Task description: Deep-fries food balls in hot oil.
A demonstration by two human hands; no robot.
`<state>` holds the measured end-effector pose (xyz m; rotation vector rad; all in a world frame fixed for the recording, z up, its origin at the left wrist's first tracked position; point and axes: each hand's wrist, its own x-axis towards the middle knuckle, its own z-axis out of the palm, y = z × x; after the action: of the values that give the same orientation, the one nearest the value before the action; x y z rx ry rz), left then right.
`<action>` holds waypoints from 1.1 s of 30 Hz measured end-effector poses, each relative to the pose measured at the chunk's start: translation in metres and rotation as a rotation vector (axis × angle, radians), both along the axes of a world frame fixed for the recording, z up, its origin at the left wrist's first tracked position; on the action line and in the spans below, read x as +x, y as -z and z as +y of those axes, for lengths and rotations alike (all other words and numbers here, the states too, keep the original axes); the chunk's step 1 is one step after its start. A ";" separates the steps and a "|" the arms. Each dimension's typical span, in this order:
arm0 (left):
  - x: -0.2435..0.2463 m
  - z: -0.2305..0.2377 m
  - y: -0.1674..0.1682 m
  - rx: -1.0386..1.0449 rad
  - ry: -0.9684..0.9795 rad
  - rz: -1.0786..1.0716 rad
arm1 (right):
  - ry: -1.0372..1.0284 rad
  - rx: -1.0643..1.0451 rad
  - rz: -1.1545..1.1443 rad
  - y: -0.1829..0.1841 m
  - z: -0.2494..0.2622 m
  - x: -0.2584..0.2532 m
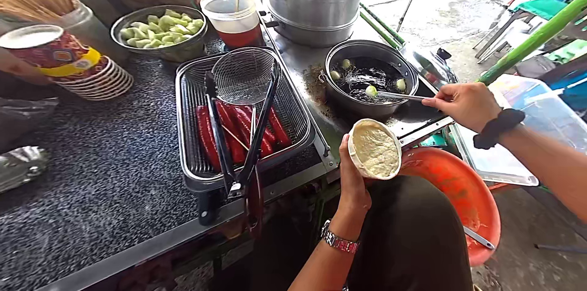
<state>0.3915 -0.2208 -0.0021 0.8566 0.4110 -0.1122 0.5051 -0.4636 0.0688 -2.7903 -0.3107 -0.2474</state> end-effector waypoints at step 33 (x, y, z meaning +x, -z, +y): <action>-0.006 0.014 -0.018 -0.130 0.084 -0.032 | 0.007 -0.578 0.107 -0.062 0.039 0.038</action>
<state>0.3859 -0.2069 0.0160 0.7463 0.3339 -0.2001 0.5428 -0.4250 0.1308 -3.3564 -0.3974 -0.0039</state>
